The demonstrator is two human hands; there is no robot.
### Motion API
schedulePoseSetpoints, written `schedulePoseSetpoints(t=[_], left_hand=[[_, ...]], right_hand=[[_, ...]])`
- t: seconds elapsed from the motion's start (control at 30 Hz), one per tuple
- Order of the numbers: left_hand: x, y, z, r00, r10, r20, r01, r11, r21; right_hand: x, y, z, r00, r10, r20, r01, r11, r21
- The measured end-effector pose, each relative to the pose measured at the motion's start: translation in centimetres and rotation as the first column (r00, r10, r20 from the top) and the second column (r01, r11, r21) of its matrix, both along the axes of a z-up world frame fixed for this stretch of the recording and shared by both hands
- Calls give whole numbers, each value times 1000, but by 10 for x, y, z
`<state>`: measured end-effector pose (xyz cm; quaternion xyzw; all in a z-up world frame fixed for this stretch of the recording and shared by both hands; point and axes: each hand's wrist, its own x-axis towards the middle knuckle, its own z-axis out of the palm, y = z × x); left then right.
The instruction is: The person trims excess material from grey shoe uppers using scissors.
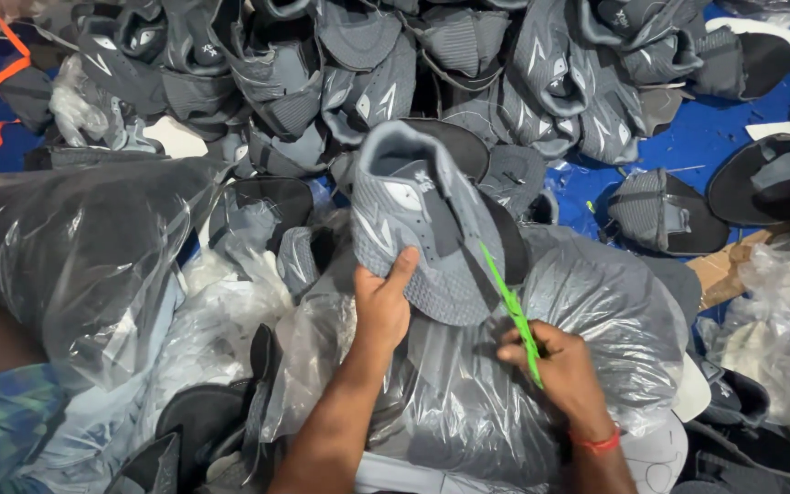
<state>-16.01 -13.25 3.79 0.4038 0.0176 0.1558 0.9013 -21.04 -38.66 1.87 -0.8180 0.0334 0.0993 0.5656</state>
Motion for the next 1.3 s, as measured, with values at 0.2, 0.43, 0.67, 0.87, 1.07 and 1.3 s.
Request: schedulePoseSetpoints(t=[0.2,0.43,0.67,0.87,1.07,1.3], left_hand=[[-11,3,-8,989,-88,-122,119,954,275],[-19,-5,-3,984,-67,-164,127,913,387],[-23,-9,-18,986,-108,-129,144,938,315],[-26,-8,-23,985,-100,-137,144,922,360],[-22,-6,2,986,-113,-122,137,968,211],[-25,-1,0,989,-90,-116,111,976,187]], right_hand=[[-1,-22,-32,940,308,-148,-249,914,320],[2,-21,-33,949,286,-136,-222,908,355],[1,-21,-33,958,259,-123,-179,876,447],[2,-20,-36,958,261,-121,-156,824,544],[-3,-20,-34,959,222,-175,-110,863,493],[-9,16,20,969,-61,238,37,994,103]])
